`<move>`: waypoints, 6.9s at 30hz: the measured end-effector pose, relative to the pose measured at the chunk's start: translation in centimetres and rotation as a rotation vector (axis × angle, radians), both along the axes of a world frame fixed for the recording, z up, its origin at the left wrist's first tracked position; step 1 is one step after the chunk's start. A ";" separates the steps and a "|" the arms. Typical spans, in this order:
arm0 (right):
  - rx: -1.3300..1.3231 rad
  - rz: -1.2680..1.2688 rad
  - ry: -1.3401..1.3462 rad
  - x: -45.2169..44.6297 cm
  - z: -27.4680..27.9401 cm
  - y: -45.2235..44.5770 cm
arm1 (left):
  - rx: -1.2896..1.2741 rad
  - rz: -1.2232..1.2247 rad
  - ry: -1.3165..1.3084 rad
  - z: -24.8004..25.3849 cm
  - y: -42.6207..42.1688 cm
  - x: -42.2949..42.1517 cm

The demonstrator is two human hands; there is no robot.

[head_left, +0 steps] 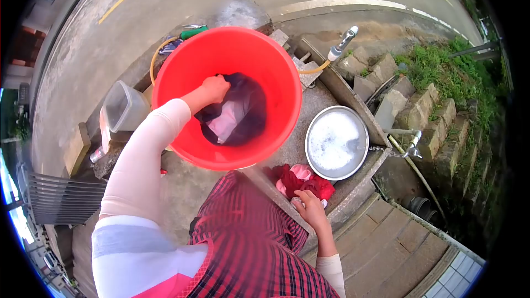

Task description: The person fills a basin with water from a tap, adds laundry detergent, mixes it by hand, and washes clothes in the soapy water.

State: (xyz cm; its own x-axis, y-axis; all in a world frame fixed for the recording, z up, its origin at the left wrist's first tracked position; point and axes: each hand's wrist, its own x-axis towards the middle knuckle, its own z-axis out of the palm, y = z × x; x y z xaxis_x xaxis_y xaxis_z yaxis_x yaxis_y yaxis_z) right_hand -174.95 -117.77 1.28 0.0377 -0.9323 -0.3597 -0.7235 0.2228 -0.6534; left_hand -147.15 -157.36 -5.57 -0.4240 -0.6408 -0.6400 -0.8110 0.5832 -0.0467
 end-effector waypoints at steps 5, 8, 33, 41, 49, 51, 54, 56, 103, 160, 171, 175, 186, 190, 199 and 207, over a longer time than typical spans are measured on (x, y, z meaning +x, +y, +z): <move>-0.192 -0.147 -0.130 -0.5 7.5 -6.8 | 0.172 0.204 0.718 16.7 -1.2 0.2; -0.343 -0.123 -0.196 1.0 12.5 -11.5 | 0.293 0.317 1.040 26.8 0.2 1.4; -0.837 -0.212 -0.597 7.6 32.2 -20.2 | 0.079 -0.913 2.023 36.1 19.5 -18.8; -0.707 -0.185 -1.079 -4.9 37.8 -11.5 | -0.030 -0.185 1.187 27.7 11.2 -2.0; -0.122 -0.065 0.255 -2.8 14.6 -16.3 | 0.116 -0.307 1.281 19.7 14.5 -11.1; -0.170 -0.184 0.292 -5.9 21.0 -15.8 | 0.235 -0.150 1.258 21.8 12.2 -10.6; -0.742 -0.502 0.291 -13.7 33.3 -6.7 | 0.122 0.091 1.300 28.2 7.8 -7.3; -1.049 -0.640 0.387 -17.2 38.1 0.3 | 0.008 0.100 1.524 33.1 6.6 -6.2; -0.078 -0.199 1.165 -37.5 2.2 -5.8 | 0.635 0.436 1.978 23.8 53.8 -7.3; -0.177 -1.063 -1.359 -18.3 6.4 56.5 | 1.427 0.851 1.423 16.8 77.0 -32.7; -0.592 -1.165 -0.751 -23.1 13.4 54.5 | 1.121 0.759 1.525 17.8 76.3 -29.8; -0.873 -0.752 -0.086 -21.8 13.8 54.5 | 1.048 0.688 1.583 17.0 77.4 -29.9; -0.559 -0.579 -0.711 -17.1 11.4 56.3 | 1.436 1.064 1.426 13.7 80.7 -31.8; -0.064 -0.890 -1.593 -19.3 6.9 58.3 | 1.539 0.989 1.313 14.9 81.2 -31.1; -0.701 -0.726 0.239 -18.9 9.9 54.6 | 0.569 0.632 1.906 11.0 80.7 -32.4; -0.037 -0.710 -1.082 -14.9 6.5 56.5 | 0.672 0.769 1.309 9.8 82.8 -31.5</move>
State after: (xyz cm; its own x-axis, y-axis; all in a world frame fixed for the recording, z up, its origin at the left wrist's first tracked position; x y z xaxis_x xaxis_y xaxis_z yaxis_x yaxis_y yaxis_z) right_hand -189.85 -61.24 7.73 -0.2130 -0.8768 -0.4311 0.4420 0.3071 -0.8428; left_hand -178.67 -74.52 4.26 -0.5981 -0.7162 -0.3595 -0.1852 -0.3129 0.9315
